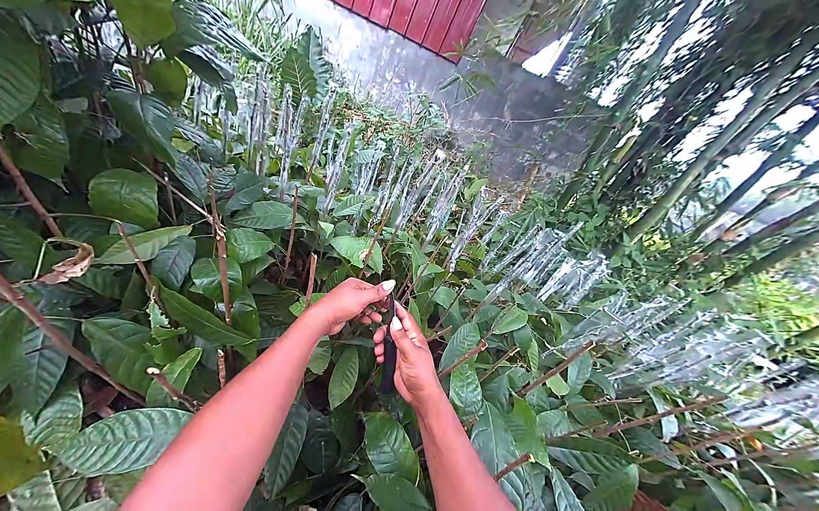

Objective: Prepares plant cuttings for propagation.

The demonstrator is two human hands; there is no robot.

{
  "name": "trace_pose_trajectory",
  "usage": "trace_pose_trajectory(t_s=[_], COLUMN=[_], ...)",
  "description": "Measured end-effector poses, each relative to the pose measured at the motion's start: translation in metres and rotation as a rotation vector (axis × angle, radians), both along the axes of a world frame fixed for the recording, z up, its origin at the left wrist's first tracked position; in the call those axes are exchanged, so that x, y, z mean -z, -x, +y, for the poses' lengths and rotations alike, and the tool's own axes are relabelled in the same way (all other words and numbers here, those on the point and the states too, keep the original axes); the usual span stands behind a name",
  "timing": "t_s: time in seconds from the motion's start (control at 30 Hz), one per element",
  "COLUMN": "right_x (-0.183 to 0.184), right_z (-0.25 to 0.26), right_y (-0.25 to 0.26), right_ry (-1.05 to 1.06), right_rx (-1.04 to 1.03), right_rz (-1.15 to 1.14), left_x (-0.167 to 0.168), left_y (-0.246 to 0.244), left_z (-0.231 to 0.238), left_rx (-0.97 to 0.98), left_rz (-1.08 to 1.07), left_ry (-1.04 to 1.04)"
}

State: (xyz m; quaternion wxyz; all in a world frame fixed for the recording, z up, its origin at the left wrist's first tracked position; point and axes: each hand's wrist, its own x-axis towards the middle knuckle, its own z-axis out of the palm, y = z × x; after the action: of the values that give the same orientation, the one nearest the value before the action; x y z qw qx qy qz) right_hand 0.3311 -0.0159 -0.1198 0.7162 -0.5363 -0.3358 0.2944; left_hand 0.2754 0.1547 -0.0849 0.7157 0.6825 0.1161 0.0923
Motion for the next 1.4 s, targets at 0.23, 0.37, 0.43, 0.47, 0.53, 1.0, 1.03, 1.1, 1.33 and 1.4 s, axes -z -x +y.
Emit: trace_pose_trajectory(t_s=[0.23,0.37,0.43,0.47,0.53,1.0,1.03,1.1,1.33,1.4], right_x=[0.008,0.009,0.008,0.008,0.008,0.015,0.015,0.015,0.007,0.002], right_z=[0.003,0.006,0.007,0.007,0.007,0.002,0.002,0.002,0.003,0.0], right_y=[-0.003,-0.005,-0.006,-0.007,-0.007,-0.02,-0.021,-0.024,-0.018,-0.016], right_ry=[0.027,0.021,0.015,0.013,0.018,0.019,0.025,0.031,-0.091,-0.198], right_rx=[-0.009,-0.017,-0.026,-0.034,-0.041,-0.102,-0.101,-0.103,0.01,0.037], right_rz=[0.023,0.036,0.051,0.057,0.08,0.143,0.143,0.139,0.133,0.178], left_x=[0.003,0.003,0.002,0.002,0.001,0.004,0.004,0.005,-0.004,-0.012], left_y=[-0.002,-0.003,-0.003,-0.003,-0.003,-0.013,-0.014,-0.015,-0.019,-0.028], left_z=[0.001,0.002,0.002,0.002,0.003,-0.001,-0.001,0.0,0.008,0.02], left_rx=[-0.036,-0.054,-0.062,-0.063,-0.058,-0.08,-0.081,-0.078,-0.171,-0.391], left_rz=[0.015,0.013,0.008,0.01,0.015,0.018,0.017,0.013,0.012,-0.062], left_ry=[0.048,0.057,0.066,0.073,0.082,0.102,0.103,0.111,0.031,0.018])
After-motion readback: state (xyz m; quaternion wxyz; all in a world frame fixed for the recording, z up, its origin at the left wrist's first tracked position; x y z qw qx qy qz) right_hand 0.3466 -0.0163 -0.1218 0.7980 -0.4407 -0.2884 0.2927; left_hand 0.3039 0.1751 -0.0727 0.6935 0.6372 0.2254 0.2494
